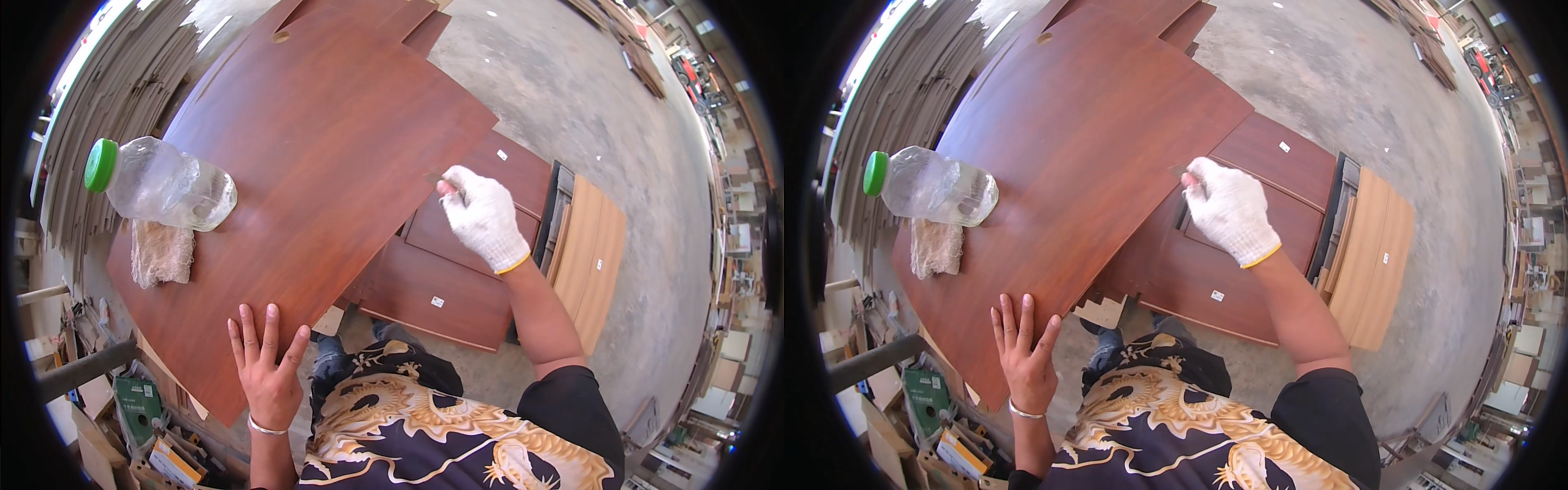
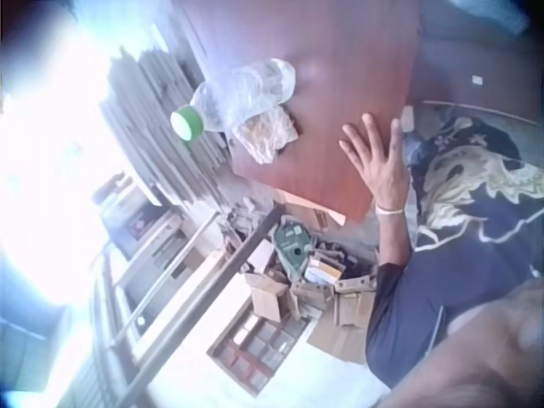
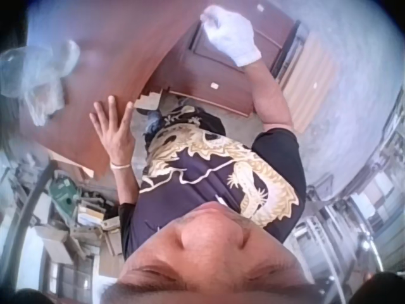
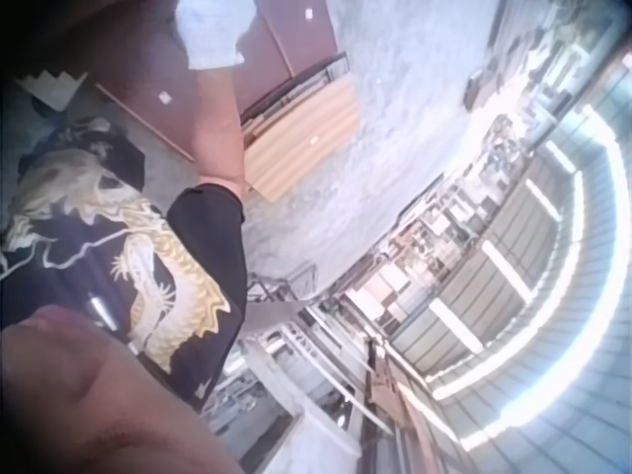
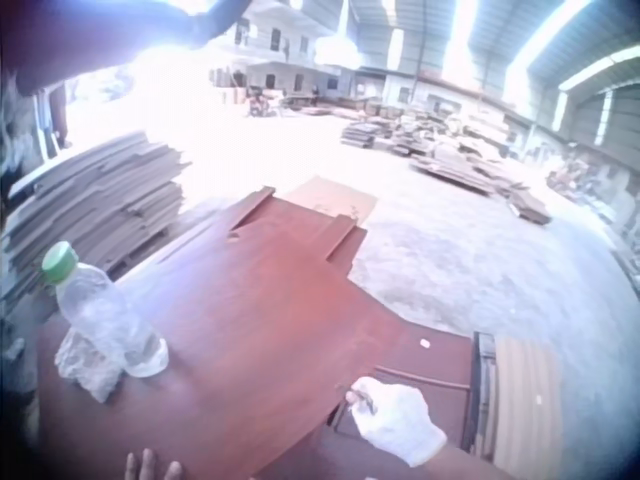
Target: The person scrapes a small circular mark on a reddish-brown wooden panel with a metal tool, then wipes the panel with a cloth. The person repeats this process on several panels, stacking them after cleaning.
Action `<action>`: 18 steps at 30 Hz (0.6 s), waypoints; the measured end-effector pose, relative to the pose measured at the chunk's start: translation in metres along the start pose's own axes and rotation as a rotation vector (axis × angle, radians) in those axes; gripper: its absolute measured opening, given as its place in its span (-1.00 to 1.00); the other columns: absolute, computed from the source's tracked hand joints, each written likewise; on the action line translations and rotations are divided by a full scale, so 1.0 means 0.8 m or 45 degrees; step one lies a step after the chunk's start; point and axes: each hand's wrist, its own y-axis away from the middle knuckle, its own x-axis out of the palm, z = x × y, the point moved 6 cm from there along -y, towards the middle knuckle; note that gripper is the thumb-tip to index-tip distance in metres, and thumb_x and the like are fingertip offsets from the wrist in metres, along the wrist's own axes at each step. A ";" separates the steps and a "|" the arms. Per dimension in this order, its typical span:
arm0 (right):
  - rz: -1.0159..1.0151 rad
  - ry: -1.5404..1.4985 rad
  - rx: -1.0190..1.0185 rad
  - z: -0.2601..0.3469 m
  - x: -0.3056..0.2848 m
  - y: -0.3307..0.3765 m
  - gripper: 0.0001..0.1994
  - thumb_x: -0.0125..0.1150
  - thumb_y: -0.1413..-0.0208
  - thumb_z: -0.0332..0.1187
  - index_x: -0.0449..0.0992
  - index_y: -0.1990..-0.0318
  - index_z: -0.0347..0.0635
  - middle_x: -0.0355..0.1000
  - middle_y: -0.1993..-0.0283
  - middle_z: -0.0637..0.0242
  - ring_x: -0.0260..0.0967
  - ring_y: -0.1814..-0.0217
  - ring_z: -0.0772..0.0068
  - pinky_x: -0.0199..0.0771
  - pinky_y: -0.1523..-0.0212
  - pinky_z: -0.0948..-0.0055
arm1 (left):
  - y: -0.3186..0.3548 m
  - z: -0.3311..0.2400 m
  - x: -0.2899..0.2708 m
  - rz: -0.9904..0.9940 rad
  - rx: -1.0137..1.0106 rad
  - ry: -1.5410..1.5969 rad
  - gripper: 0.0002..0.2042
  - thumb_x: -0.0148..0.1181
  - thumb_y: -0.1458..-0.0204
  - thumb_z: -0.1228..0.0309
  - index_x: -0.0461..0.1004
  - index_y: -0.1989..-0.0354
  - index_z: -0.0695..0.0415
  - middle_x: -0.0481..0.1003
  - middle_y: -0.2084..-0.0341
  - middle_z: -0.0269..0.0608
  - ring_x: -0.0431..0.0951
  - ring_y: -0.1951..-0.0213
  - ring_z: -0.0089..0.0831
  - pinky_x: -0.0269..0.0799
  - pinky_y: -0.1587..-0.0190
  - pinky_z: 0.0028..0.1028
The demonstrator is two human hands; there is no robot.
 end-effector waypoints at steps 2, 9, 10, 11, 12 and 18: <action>-0.022 0.014 -0.012 0.003 -0.001 0.004 -0.81 0.21 -0.35 -0.17 0.60 0.19 -0.04 0.56 0.46 0.08 0.58 0.32 -0.15 0.53 0.29 -0.03 | 0.002 0.001 0.001 0.007 0.004 -0.005 -0.51 0.15 -0.10 0.66 0.66 -0.19 -0.06 0.34 -0.48 0.06 0.14 -0.56 0.28 -0.05 -0.57 0.23; -0.074 0.018 0.010 -0.002 -0.007 -0.002 -0.82 0.21 -0.35 -0.18 0.58 0.22 -0.03 0.56 0.48 0.09 0.58 0.36 -0.14 0.52 0.33 -0.03 | -0.002 -0.001 0.000 0.011 0.025 -0.012 -0.49 0.14 -0.10 0.65 0.65 -0.21 -0.08 0.33 -0.49 0.06 0.14 -0.56 0.28 -0.04 -0.57 0.23; -0.047 0.104 -0.025 0.011 -0.002 0.004 -0.84 0.21 -0.35 -0.19 0.57 0.22 -0.01 0.55 0.49 0.09 0.58 0.37 -0.12 0.51 0.34 -0.04 | -0.002 0.000 0.000 0.011 0.022 -0.015 -0.49 0.13 -0.10 0.65 0.65 -0.21 -0.08 0.34 -0.48 0.06 0.14 -0.55 0.28 -0.04 -0.57 0.23; -0.043 0.119 -0.083 0.020 0.003 0.011 -0.85 0.20 -0.35 -0.19 0.57 0.21 -0.01 0.55 0.50 0.09 0.58 0.37 -0.12 0.51 0.34 -0.04 | -0.002 -0.001 0.000 0.012 0.023 -0.016 -0.49 0.13 -0.10 0.65 0.65 -0.21 -0.08 0.34 -0.48 0.06 0.14 -0.55 0.29 -0.04 -0.57 0.23; -0.039 0.133 -0.141 0.026 0.007 0.017 -0.85 0.20 -0.35 -0.19 0.57 0.20 -0.01 0.54 0.50 0.10 0.57 0.38 -0.12 0.51 0.34 -0.05 | -0.002 -0.001 0.000 0.012 0.016 -0.018 -0.49 0.16 -0.10 0.63 0.65 -0.21 -0.12 0.36 -0.47 0.05 0.16 -0.54 0.29 -0.02 -0.56 0.23; -0.085 0.113 -0.021 0.006 -0.008 0.000 -0.83 0.18 -0.37 -0.17 0.56 0.20 -0.02 0.54 0.53 0.14 0.57 0.42 -0.10 0.52 0.36 -0.02 | -0.003 0.000 -0.002 0.016 0.014 -0.015 -0.48 0.22 -0.10 0.60 0.66 -0.21 -0.20 0.40 -0.44 0.02 0.20 -0.53 0.30 0.03 -0.54 0.25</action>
